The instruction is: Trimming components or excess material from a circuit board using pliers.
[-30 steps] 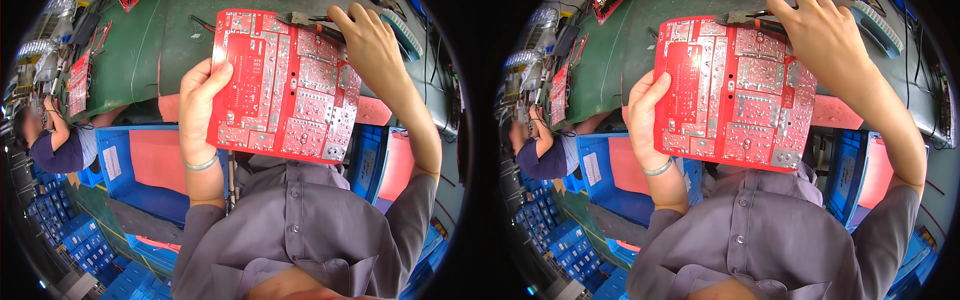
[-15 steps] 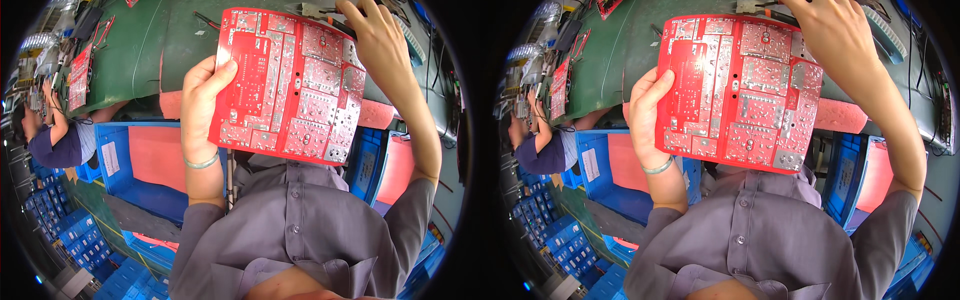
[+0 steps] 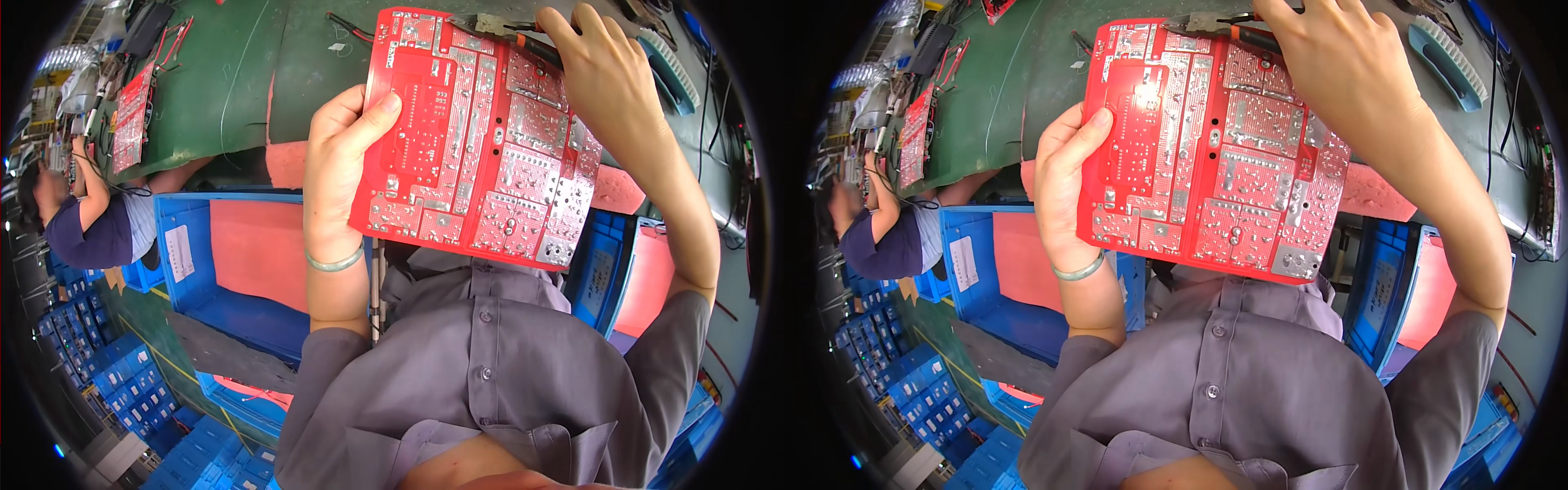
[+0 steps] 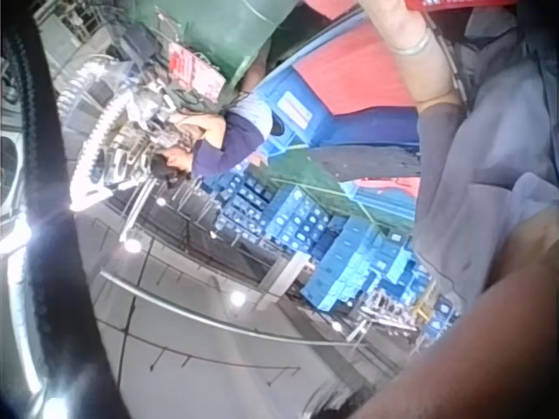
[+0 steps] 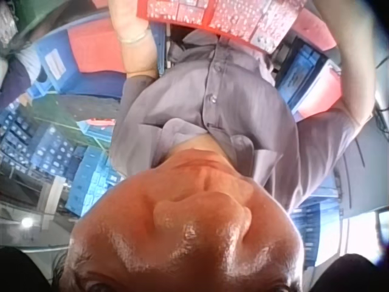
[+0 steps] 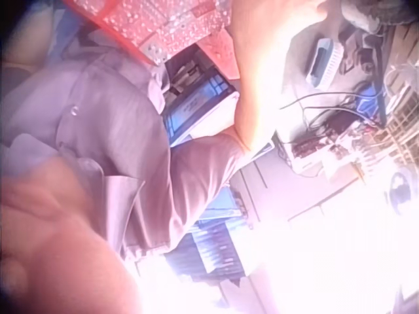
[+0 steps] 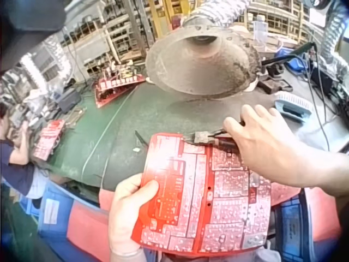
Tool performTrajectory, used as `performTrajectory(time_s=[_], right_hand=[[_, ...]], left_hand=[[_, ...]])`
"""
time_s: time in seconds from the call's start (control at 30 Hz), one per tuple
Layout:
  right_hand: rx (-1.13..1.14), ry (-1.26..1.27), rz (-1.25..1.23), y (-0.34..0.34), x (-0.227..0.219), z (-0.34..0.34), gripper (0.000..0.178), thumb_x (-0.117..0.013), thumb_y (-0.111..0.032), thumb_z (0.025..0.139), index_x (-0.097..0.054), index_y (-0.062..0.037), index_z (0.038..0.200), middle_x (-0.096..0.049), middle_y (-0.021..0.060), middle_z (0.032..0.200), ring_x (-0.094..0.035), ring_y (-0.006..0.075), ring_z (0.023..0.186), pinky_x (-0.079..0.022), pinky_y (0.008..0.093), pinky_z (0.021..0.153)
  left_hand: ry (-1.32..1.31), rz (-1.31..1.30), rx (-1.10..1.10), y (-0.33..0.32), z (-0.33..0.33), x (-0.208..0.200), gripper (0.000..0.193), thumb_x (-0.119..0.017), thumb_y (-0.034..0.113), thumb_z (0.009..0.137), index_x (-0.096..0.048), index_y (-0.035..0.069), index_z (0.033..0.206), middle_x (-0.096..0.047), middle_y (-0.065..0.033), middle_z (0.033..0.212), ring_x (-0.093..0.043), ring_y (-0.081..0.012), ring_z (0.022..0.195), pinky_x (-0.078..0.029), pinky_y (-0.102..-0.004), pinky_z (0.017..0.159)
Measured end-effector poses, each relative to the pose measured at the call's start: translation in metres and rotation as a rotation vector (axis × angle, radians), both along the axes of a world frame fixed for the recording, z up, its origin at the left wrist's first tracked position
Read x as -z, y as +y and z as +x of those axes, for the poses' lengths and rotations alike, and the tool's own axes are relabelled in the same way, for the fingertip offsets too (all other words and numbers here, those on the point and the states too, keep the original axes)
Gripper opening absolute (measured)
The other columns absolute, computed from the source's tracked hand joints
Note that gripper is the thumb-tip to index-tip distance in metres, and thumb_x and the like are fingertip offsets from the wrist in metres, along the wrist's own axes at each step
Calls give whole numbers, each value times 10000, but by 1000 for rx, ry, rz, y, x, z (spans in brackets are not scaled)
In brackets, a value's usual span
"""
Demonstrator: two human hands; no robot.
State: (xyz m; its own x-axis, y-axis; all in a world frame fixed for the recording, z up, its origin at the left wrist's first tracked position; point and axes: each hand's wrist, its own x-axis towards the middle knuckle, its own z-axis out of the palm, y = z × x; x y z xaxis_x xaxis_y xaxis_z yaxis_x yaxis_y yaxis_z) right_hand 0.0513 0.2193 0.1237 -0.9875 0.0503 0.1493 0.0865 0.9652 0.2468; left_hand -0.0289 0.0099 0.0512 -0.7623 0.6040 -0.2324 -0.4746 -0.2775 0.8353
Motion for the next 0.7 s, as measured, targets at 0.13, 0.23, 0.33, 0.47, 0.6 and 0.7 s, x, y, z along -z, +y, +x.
performTrajectory(time_s=[0.13, 0.23, 0.33, 0.47, 0.6, 0.7], right_hand=[[-56, 31, 76, 4, 4, -2, 182, -525, -27, 718, -501, -46, 897, -497, 136, 787, -526, 269, 733, -415, 377, 665], [-83, 24, 90, 8, 5, -3, 185, -535, -32, 715, -511, -50, 898, -524, 127, 767, -559, 276, 712, -443, 371, 643], [-90, 51, 97, 12, 8, -8, 183, -542, -27, 713, -520, -56, 892, -539, 120, 764, -582, 293, 721, -467, 355, 642], [37, -30, -57, 16, 5, -14, 190, -526, -8, 716, -529, -54, 901, -534, 140, 814, -563, 319, 784, -455, 370, 682], [107, 162, -90, 10, 1, -15, 245, -515, 3, 702, -535, -47, 941, -487, 179, 918, -479, 332, 903, -388, 414, 767], [-61, 108, -3, 8, 1, -14, 253, -512, 2, 703, -528, -38, 953, -477, 160, 893, -478, 324, 875, -385, 405, 765]], left_hand=[[5, -2, 6, 1, 0, -1, 183, -561, 120, 885, -602, -39, 966, -650, -70, 870, -614, -91, 742, -488, -220, 670], [17, -16, 8, 0, -1, 0, 189, -558, 119, 887, -601, -43, 976, -649, -69, 870, -613, -92, 742, -487, -221, 672], [19, -16, 16, 0, -1, 2, 192, -556, 116, 888, -601, -45, 983, -649, -69, 871, -614, -94, 742, -487, -221, 669], [15, -26, -28, 2, 1, 2, 189, -557, 115, 888, -603, -44, 980, -651, -68, 869, -615, -94, 733, -488, -217, 654], [26, -17, 8, 0, -1, 2, 188, -563, 116, 887, -604, -41, 982, -653, -68, 865, -617, -90, 720, -490, -211, 649], [5, 11, 11, -1, -1, 3, 181, -568, 113, 886, -607, -37, 979, -654, -64, 858, -615, -85, 716, -490, -210, 648]])
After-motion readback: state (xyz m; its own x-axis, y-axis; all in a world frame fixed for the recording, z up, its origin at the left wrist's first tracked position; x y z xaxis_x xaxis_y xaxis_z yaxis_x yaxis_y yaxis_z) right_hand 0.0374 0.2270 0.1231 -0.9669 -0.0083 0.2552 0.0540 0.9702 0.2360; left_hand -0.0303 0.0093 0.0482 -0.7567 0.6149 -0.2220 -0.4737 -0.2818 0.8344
